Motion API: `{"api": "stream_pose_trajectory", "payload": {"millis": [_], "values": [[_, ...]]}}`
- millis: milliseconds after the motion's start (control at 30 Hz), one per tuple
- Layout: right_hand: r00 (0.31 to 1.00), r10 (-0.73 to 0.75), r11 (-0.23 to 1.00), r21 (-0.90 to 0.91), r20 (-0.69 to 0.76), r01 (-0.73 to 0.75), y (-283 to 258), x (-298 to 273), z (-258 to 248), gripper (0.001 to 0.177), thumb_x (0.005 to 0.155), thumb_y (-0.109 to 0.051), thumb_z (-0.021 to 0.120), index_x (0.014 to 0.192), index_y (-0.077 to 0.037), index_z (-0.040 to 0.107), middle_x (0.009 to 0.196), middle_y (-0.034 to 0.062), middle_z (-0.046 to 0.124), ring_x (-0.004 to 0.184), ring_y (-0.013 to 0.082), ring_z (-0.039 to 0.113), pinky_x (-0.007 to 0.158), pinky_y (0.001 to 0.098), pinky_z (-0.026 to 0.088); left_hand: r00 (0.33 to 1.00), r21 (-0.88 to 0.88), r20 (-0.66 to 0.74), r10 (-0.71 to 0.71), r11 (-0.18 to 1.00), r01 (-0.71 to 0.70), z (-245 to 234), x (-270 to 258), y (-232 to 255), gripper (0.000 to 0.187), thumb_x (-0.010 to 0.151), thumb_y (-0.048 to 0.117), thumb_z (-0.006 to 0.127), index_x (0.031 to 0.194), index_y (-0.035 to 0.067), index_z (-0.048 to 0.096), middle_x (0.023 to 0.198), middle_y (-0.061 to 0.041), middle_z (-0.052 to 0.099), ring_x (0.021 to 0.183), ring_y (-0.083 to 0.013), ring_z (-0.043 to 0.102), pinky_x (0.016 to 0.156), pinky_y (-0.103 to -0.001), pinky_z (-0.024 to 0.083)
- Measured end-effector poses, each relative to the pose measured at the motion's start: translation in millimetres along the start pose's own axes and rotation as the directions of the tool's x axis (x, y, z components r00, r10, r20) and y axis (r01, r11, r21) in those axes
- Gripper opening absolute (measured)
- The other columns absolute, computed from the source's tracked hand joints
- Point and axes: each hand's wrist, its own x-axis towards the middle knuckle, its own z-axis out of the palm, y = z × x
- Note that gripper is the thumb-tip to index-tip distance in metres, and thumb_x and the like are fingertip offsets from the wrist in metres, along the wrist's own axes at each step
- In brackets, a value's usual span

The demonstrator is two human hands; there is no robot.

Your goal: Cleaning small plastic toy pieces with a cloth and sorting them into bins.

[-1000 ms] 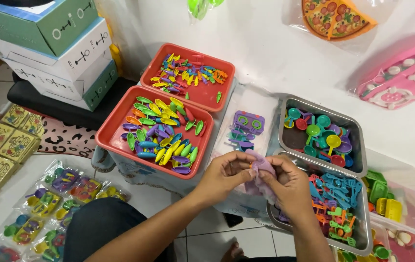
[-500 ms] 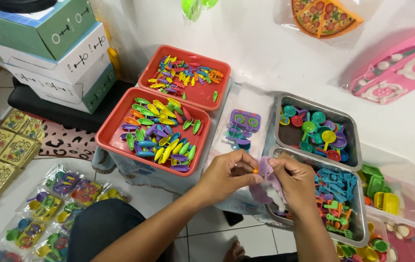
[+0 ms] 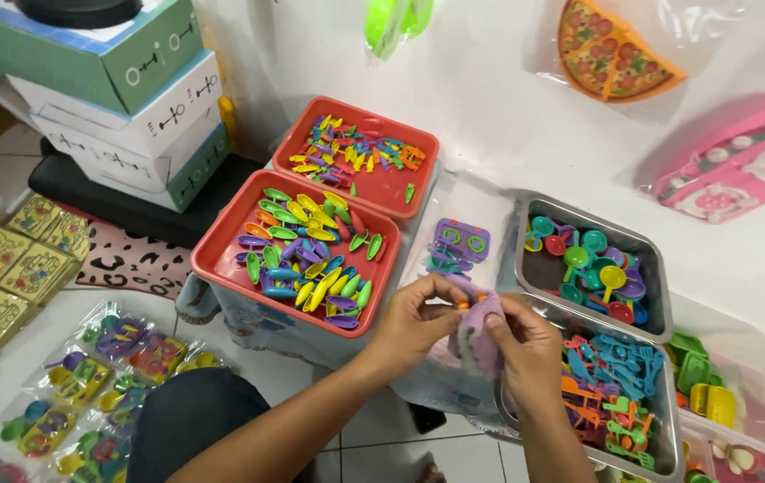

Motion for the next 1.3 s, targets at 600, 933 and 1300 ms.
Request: {"api": "stream_pose_trajectory", "payload": {"millis": [600,933,1300], "values": [[0.984,0.108,0.894,0.446,-0.139,-0.035,31.6,5.6,-18.1,0.017,0.102,-0.018,0.066,0.100,-0.001,0.071,0.086,0.0054,0.071,0.072,0.0084,0.063,0.067,0.0207,0.052,0.980,-0.260,-0.174,-0.100,0.964,0.053,0.9,0.8,-7.7,0.024,0.091,0.002,0.075,0.112,0.006,0.063,0.098,-0.008,0.069,0.091,-0.0148,0.069,0.084,-0.028,0.059],[0.994,-0.108,0.991,-0.080,-0.031,0.105,6.8,-8.1,15.2,0.020,0.094,0.001,0.064,0.111,0.006,0.072,0.108,0.0078,0.069,0.095,0.0149,0.061,0.090,0.0256,0.048,0.972,-0.172,-0.218,-0.085,0.984,0.048,9.6,-8.8,-20.6,0.012,0.092,-0.003,0.073,0.103,0.000,0.073,0.088,-0.004,0.071,0.076,-0.0060,0.059,0.068,-0.019,0.048],[0.981,-0.190,0.975,-0.121,-0.035,0.185,-20.0,-15.0,17.1,0.018,0.084,0.005,0.071,0.102,0.001,0.068,0.100,0.0051,0.065,0.084,0.0126,0.059,0.080,0.0247,0.049,0.997,-0.022,-0.012,-0.079,0.997,0.078,16.3,-13.2,-3.2,0.017,0.101,0.014,0.066,0.110,0.001,0.074,0.089,-0.001,0.068,0.078,-0.0053,0.053,0.071,-0.019,0.044]]}}
